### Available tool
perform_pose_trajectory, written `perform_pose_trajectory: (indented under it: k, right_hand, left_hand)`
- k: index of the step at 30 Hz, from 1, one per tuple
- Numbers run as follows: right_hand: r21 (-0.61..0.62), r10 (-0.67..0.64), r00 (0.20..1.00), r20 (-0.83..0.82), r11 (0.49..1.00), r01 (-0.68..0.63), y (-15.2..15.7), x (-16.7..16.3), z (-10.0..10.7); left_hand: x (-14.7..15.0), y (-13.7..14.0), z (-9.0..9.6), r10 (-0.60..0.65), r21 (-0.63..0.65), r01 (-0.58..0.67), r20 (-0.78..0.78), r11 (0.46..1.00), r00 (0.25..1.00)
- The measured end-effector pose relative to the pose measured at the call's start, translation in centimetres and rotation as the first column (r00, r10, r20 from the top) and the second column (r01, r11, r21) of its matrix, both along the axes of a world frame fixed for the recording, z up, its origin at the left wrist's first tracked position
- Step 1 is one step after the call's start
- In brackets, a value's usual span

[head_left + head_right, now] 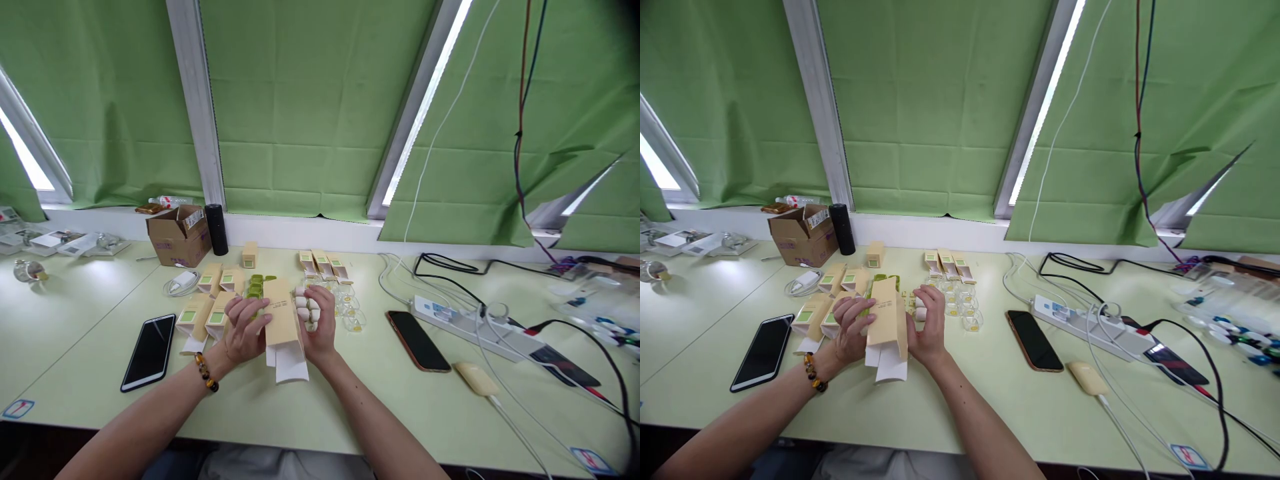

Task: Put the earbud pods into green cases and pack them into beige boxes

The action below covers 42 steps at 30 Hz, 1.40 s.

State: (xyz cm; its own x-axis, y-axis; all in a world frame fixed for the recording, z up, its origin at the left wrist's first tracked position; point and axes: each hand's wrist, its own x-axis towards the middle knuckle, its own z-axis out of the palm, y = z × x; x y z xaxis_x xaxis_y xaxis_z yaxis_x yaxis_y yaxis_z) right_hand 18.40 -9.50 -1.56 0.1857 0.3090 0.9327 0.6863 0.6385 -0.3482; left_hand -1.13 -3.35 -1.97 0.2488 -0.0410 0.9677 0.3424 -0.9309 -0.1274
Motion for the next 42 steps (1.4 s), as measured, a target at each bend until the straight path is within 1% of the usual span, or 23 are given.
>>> perform_pose_trajectory:
  k: [2, 3, 4, 5, 6, 7, 8, 9, 10, 11, 14, 17, 19, 22, 26, 29, 32, 33, 34, 35, 38, 40, 42]
  right_hand:
    - [-0.004, 0.003, 1.000, -0.016, 1.000, -0.003, 0.0, 0.0, 0.2]
    - [-0.012, 0.008, 1.000, -0.026, 1.000, -0.009, 0.0, 0.0, 0.2]
    - [-0.022, 0.015, 0.999, -0.039, 1.000, -0.016, 0.0, 0.0, 0.3]
    - [-0.035, 0.023, 0.998, -0.053, 0.999, -0.024, 0.0, 0.0, 0.4]
    - [-0.049, 0.029, 0.997, -0.065, 0.998, -0.033, 0.0, 0.0, 0.4]
    - [-0.065, 0.036, 0.997, -0.074, 0.997, -0.040, 0.0, 0.0, 0.4]
    - [-0.084, 0.042, 0.996, -0.080, 0.995, -0.049, -0.1, 0.0, 0.5]
    - [-0.103, 0.051, 0.995, -0.082, 0.993, -0.059, -0.1, 0.0, 0.5]
    - [-0.122, 0.062, 0.995, -0.082, 0.990, -0.072, -0.1, 0.0, 0.5]
    - [-0.142, 0.077, 0.994, -0.078, 0.986, -0.088, -0.2, 0.0, 0.5]
    - [-0.194, 0.131, 0.989, -0.061, 0.971, -0.141, -0.2, 0.0, 0.4]
    - [-0.275, 0.180, 0.982, -0.063, 0.942, -0.191, -0.1, 0.0, 0.0]
    - [-0.335, 0.223, 0.971, -0.082, 0.912, -0.238, 0.0, 0.0, -0.3]
    - [-0.395, 0.284, 0.952, -0.110, 0.867, -0.304, 0.0, 0.0, -0.4]
    - [-0.422, 0.306, 0.944, -0.120, 0.845, -0.328, 0.1, 0.1, -0.2]
    - [-0.418, 0.321, 0.927, -0.193, 0.828, -0.374, 0.2, 0.3, 0.0]
    - [-0.406, 0.366, 0.867, -0.338, 0.774, -0.486, 0.4, 0.5, 0.0]
    - [-0.399, 0.378, 0.842, -0.386, 0.754, -0.522, 0.5, 0.5, 0.0]
    - [-0.391, 0.386, 0.818, -0.426, 0.736, -0.552, 0.6, 0.6, -0.1]
    - [-0.383, 0.394, 0.797, -0.458, 0.722, -0.577, 0.7, 0.7, -0.2]
    - [-0.359, 0.414, 0.753, -0.511, 0.694, -0.624, 0.9, 1.0, -0.4]
    - [-0.353, 0.424, 0.738, -0.524, 0.681, -0.642, 1.0, 1.1, -0.5]
    - [-0.358, 0.429, 0.730, -0.532, 0.667, -0.653, 1.1, 1.1, -0.6]
  left_hand:
    - [0.4, 0.0, 0.3, -0.080, -0.139, 0.086, 0.049, 0.986, 0.996]
    - [0.7, 0.0, 0.4, -0.128, -0.226, 0.141, 0.072, 0.964, 0.989]
    - [0.9, 0.0, 0.5, -0.184, -0.328, 0.209, 0.106, 0.921, 0.977]
    - [1.2, 0.1, 0.5, -0.247, -0.440, 0.289, 0.151, 0.850, 0.957]
    - [1.4, 0.2, 0.5, -0.311, -0.553, 0.379, 0.217, 0.742, 0.925]
    - [1.7, 0.2, 0.5, -0.362, -0.641, 0.461, 0.291, 0.614, 0.886]
    - [1.9, 0.3, 0.5, -0.394, -0.699, 0.525, 0.360, 0.486, 0.845]
    - [2.0, 0.4, 0.6, -0.408, -0.731, 0.567, 0.417, 0.380, 0.812]
    - [2.1, 0.4, 0.6, -0.407, -0.748, 0.588, 0.455, 0.308, 0.792]
    - [2.1, 0.5, 0.6, -0.393, -0.761, 0.594, 0.478, 0.260, 0.785]
    - [2.2, 0.6, 0.9, -0.322, -0.781, 0.598, 0.527, 0.179, 0.786]
    - [2.3, 0.6, 1.1, -0.237, -0.797, 0.586, 0.546, 0.146, 0.803]
    - [2.5, 0.5, 1.1, -0.190, -0.808, 0.571, 0.544, 0.146, 0.817]
    - [2.7, 0.4, 0.9, -0.185, -0.816, 0.557, 0.530, 0.156, 0.828]
    - [2.8, 0.5, 0.3, -0.215, -0.830, 0.510, 0.468, 0.225, 0.857]
    - [2.6, 0.7, 0.1, -0.259, -0.841, 0.471, 0.408, 0.267, 0.875]
    - [2.0, 0.8, 0.1, -0.307, -0.827, 0.455, 0.362, 0.331, 0.880]
    - [1.9, 0.8, 0.1, -0.326, -0.820, 0.459, 0.355, 0.343, 0.876]
    - [1.8, 0.8, 0.1, -0.350, -0.815, 0.469, 0.353, 0.341, 0.868]
    - [1.7, 0.8, 0.1, -0.376, -0.813, 0.482, 0.356, 0.327, 0.856]
    - [1.7, 0.7, 0.1, -0.435, -0.807, 0.526, 0.386, 0.268, 0.814]
    - [1.8, 0.8, 0.0, -0.443, -0.801, 0.540, 0.399, 0.258, 0.803]
    - [1.9, 0.9, -0.1, -0.441, -0.796, 0.546, 0.406, 0.261, 0.801]
